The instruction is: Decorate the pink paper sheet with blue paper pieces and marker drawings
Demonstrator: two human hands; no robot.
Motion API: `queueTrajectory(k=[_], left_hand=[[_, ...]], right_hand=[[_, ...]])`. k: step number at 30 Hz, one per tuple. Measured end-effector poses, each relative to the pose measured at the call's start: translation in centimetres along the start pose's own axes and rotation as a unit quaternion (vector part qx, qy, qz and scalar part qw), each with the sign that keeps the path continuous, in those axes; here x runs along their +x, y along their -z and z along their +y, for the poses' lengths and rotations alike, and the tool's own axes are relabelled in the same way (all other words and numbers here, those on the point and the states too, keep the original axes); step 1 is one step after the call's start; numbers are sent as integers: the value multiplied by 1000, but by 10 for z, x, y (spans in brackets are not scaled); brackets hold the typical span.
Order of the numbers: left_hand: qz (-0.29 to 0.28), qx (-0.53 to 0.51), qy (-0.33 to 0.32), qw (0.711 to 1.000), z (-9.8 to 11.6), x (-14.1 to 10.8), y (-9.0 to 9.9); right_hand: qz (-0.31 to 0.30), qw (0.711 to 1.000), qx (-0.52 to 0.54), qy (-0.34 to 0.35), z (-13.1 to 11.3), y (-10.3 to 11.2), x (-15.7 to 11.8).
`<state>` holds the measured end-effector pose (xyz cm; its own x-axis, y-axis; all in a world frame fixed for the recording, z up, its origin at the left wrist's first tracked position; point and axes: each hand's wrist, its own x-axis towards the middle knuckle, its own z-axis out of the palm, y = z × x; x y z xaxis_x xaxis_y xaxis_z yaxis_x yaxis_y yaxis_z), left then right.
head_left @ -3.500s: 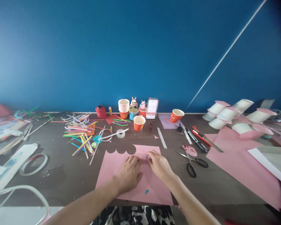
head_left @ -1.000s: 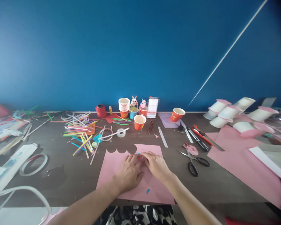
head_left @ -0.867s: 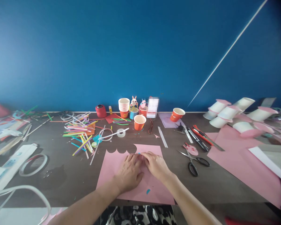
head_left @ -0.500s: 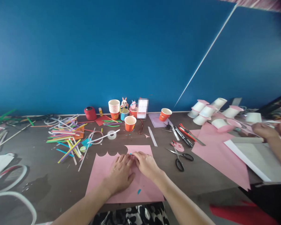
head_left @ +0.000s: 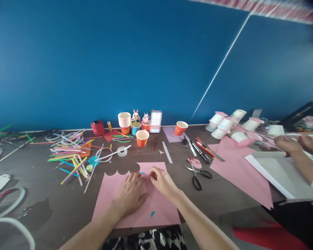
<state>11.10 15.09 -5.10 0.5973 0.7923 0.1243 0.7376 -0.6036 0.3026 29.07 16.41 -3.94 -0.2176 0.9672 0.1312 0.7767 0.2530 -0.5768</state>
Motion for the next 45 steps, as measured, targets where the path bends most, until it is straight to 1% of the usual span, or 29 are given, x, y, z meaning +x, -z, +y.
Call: queueTrajectory(k=[2, 4, 7, 9, 10, 11, 12, 14, 16, 18, 21, 23, 26, 28, 30, 32, 33, 34, 35, 36, 37, 38, 40, 43, 45], left_hand=[[-2, 6, -1, 1000, 0, 0, 1], [-4, 13, -4, 1000, -2, 0, 0], [-1, 21, 4, 1000, -5, 0, -3], [2, 21, 10, 1000, -7, 0, -7], [4, 20, 12, 1000, -8, 1, -8], [5, 19, 12, 1000, -9, 1, -9], [7, 18, 12, 1000, -9, 2, -9], [13, 17, 13, 1000, -9, 5, -9], [21, 20, 13, 999, -8, 8, -8], [29, 25, 11, 999, -6, 10, -6], [31, 29, 14, 999, -4, 13, -3], [27, 29, 17, 999, -3, 14, -2], [20, 21, 21, 999, -6, 14, -2], [21, 1, 19, 1000, -9, 14, -1], [36, -28, 7, 999, -10, 13, 3], [63, -65, 1, 996, -9, 14, 8], [77, -86, 2, 993, -8, 15, 11], [88, -110, 6, 990, -5, 16, 14], [90, -138, 11, 986, -2, 17, 18], [81, -168, 12, 982, 1, 19, 20], [62, -198, 12, 978, 5, 20, 23], [37, -222, 13, 974, 8, 20, 25], [-8, -251, 29, 968, 13, 19, 29], [-47, -273, 58, 959, 16, 9, 33], [-65, -278, 62, 956, 18, 0, 36]], right_hand=[[9, 1000, 22, -7, 6, 4, 0], [24, 999, 26, -12, 17, 14, 2], [75, 996, -11, -43, 47, 43, 7], [120, 983, -93, -108, 74, 68, 12], [132, 967, -142, -166, 88, 80, 16], [126, 948, -183, -230, 102, 92, 19], [129, 934, -198, -267, 115, 102, 23], [130, 918, -210, -311, 136, 117, 32], [124, 908, -215, -336, 149, 123, 40], [115, 903, -216, -353, 156, 123, 49], [109, 899, -202, -373, 158, 121, 59], [117, 897, -182, -386, 157, 124, 63], [146, 899, -134, -390, 150, 134, 62], [173, 908, -87, -372, 137, 135, 57], [191, 922, -23, -337, 114, 125, 49], [186, 936, 65, -291, 82, 104, 39], [162, 936, 207, -235, 64, 91, 33], [111, 922, 321, -184, 46, 77, 28], [64, 907, 389, -152, 28, 64, 23], [25, 896, 424, -131, 11, 53, 18], [-9, 892, 438, -112, -3, 43, 14], [-30, 892, 442, -94, -15, 36, 10], [-31, 899, 432, -70, -31, 27, 6], [-38, 901, 430, -44, -38, 21, 1], [-48, 892, 449, -33, -38, 18, -3]])
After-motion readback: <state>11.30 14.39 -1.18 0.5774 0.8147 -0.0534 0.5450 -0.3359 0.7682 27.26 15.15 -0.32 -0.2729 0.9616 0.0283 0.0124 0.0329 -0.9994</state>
